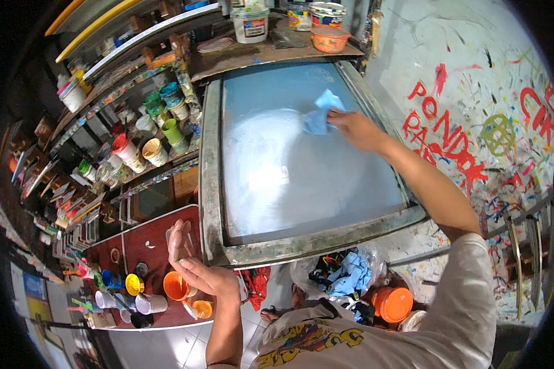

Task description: The person prepares a screen for printing by applying white ink from a container onto the screen mesh using a spatula, spreading it, and then cleaning the edges and surrounding table area with a cloth and spray.

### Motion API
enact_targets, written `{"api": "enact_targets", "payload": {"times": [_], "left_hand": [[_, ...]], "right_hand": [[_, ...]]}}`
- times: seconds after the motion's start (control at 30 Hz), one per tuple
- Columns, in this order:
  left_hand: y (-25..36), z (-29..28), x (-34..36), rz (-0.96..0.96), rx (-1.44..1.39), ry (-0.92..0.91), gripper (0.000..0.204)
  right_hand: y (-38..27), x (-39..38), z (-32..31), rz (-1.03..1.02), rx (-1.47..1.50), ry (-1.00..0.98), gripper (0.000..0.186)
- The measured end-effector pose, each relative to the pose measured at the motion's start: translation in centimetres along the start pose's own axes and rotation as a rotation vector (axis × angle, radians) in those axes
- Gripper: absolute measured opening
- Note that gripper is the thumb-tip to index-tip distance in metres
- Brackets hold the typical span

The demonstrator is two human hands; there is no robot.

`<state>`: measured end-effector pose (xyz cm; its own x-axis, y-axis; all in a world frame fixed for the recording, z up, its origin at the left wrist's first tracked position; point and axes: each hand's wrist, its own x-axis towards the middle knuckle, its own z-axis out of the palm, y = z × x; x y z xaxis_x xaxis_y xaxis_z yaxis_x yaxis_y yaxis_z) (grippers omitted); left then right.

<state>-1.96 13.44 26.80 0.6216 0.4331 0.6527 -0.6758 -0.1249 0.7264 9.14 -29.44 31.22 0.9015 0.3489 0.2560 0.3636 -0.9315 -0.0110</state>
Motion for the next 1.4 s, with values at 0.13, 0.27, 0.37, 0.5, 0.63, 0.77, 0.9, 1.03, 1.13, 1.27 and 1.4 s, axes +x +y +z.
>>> {"api": "enact_targets", "payload": {"times": [0.13,0.27,0.37,0.5,0.63,0.77,0.9,1.03,1.13,1.27,1.4], "left_hand": [[0.2,0.6,0.0,0.003,-0.007,0.020,0.054],[-0.5,-0.9,0.1,-0.017,0.008,0.048,0.054],[-0.5,-1.0,-0.1,0.008,0.038,0.010,0.054],[-1.1,-1.1,0.0,0.043,-0.005,-0.046,0.052],[-0.4,0.0,0.3,0.067,-0.006,-0.007,0.048],[-0.9,-0.7,0.4,0.086,-0.008,-0.020,0.048],[-0.7,-1.2,0.8,0.116,-0.017,-0.034,0.046],[-0.8,-0.9,1.1,0.128,-0.012,-0.049,0.046],[-0.3,-0.4,0.9,0.112,0.004,-0.067,0.045],[-0.8,-1.0,1.1,0.124,0.025,-0.071,0.044],[-0.9,-1.2,0.9,0.111,-0.014,-0.061,0.044]], "right_hand": [[-8.5,8.3,2.7,-0.238,0.293,0.035,0.038],[-19.9,3.0,-0.8,-0.401,0.454,-0.276,0.041],[-16.0,-2.2,-2.0,-0.579,0.488,-0.298,0.042],[-9.3,1.4,0.0,-0.268,0.263,-0.126,0.040],[-14.5,6.5,2.8,-0.394,0.164,0.062,0.034],[-19.4,1.9,-3.2,-0.458,0.260,-0.231,0.030],[-17.1,1.0,-12.2,-0.346,0.436,-0.400,0.028],[-17.5,3.8,-15.6,-0.327,0.307,-0.473,0.026],[-18.0,4.4,-9.7,-0.433,0.345,-0.270,0.026],[-19.4,2.1,-4.1,-0.380,0.198,-0.007,0.038],[-18.8,-1.9,-4.5,-0.461,0.074,-0.033,0.049]]}}
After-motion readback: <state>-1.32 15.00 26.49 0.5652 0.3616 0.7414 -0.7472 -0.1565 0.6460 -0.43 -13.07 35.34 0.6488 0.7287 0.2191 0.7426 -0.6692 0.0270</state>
